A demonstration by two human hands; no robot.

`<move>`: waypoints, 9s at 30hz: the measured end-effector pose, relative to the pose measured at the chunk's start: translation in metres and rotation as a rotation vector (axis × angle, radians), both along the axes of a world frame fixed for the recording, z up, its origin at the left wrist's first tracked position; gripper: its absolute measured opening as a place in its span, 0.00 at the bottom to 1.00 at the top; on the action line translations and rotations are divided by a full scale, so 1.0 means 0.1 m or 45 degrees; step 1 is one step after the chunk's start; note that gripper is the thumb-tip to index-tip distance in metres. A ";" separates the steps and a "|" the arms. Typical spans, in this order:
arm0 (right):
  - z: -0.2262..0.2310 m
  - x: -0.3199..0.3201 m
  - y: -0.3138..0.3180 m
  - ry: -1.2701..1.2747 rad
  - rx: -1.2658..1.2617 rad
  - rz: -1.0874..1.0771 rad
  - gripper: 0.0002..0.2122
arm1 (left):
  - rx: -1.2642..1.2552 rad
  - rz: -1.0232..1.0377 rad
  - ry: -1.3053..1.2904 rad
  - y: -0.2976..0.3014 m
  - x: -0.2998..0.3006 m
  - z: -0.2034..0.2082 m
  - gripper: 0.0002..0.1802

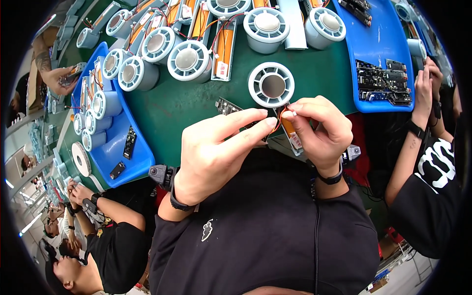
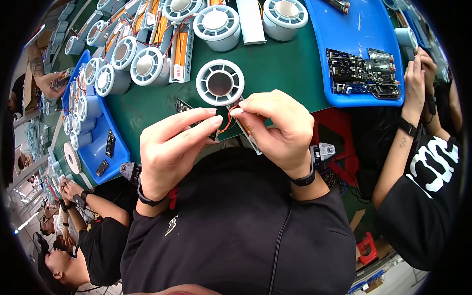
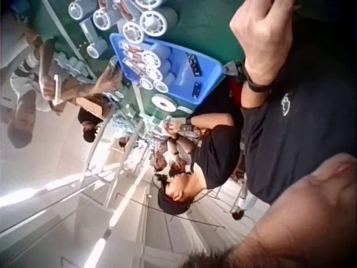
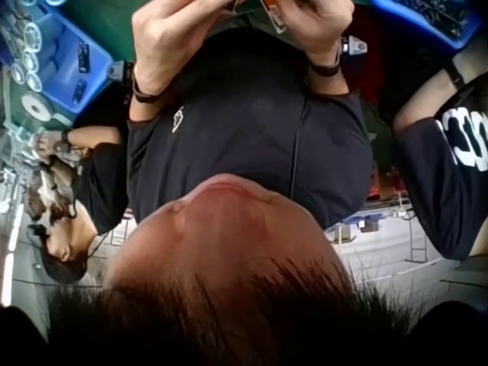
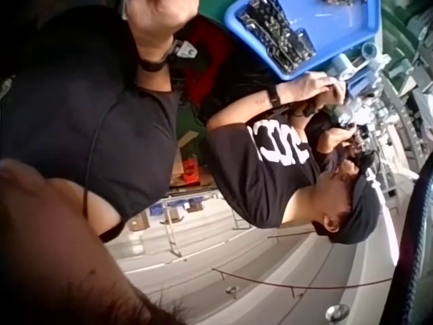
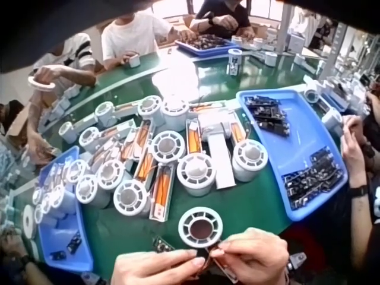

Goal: The person connects a circuit board to a fan assembly by hand, presses the board into the handle, and places the unit on the table. They then pick up a battery, insert it into another fan handle, and press a circuit board into place before setting it down.

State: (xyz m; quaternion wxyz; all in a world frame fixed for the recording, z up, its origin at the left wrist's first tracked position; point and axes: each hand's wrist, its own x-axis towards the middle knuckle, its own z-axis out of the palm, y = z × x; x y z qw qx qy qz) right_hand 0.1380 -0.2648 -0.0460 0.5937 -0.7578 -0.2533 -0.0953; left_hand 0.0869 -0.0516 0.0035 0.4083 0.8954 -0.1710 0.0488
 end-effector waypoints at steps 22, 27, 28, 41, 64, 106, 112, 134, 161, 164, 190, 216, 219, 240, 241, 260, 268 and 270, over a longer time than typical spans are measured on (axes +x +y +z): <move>0.09 0.04 0.09 -0.536 -0.461 0.089 0.13 | -0.263 0.115 -0.138 -0.13 -0.02 -0.23 0.19; 0.15 0.08 0.07 -0.410 -0.369 0.183 0.12 | -0.283 0.129 -0.199 -0.14 -0.01 -0.28 0.17; 0.17 0.10 0.07 -0.399 -0.374 0.209 0.12 | -0.284 0.120 -0.213 -0.14 0.00 -0.27 0.17; 0.06 0.25 0.00 -0.100 -0.085 0.426 0.09 | -0.295 -0.027 -0.206 -0.07 0.07 -0.27 0.16; 0.03 0.25 0.05 -0.207 -0.108 0.383 0.09 | -0.252 -0.046 -0.218 -0.06 0.14 -0.24 0.14; 0.48 -0.04 -0.25 0.396 -0.765 -0.035 0.13 | 0.262 -0.346 -0.246 -0.26 0.60 0.02 0.06; 0.39 -0.09 -0.21 0.333 -0.415 0.004 0.17 | 0.334 -0.383 -0.326 -0.24 0.65 -0.08 0.07; 0.30 -0.19 -0.20 0.255 -0.504 0.075 0.18 | 0.858 -0.512 -0.435 -0.12 0.45 0.21 0.12; 0.37 -0.02 -0.21 -0.075 -0.773 -0.106 0.19 | 0.563 -0.465 -0.587 0.00 0.60 0.00 0.08; 0.43 0.10 -0.33 -0.123 -0.822 0.091 0.18 | 0.614 -0.476 -0.611 -0.02 0.64 -0.01 0.07; -0.06 0.23 -0.61 0.744 0.231 0.531 0.12 | 0.662 -0.659 -0.699 -0.07 0.54 0.31 0.10; -0.05 0.13 -0.40 0.875 0.222 0.120 0.09 | 0.727 0.235 -0.783 1.34 3.36 0.98 0.08; 0.00 0.15 -0.35 0.814 0.142 0.059 0.08 | 0.773 0.351 -0.566 0.92 3.88 0.82 0.08; -0.09 0.19 -0.46 0.562 0.289 0.122 0.08 | 1.497 -0.264 0.212 0.30 4.25 0.39 0.26; -0.08 0.20 -0.48 0.562 0.288 0.118 0.08 | 1.437 -0.241 0.211 0.27 4.25 0.36 0.26; -0.07 0.16 -0.41 0.409 0.100 -0.007 0.07 | 1.004 0.012 -0.188 -1.41 4.84 -0.03 0.33; -0.05 0.13 -0.37 0.487 0.146 -0.054 0.08 | 0.930 0.062 -0.250 -1.24 4.67 0.01 0.30; 0.00 0.12 -0.38 0.536 0.171 -0.051 0.08 | 0.884 0.068 -0.265 -1.04 4.57 0.12 0.29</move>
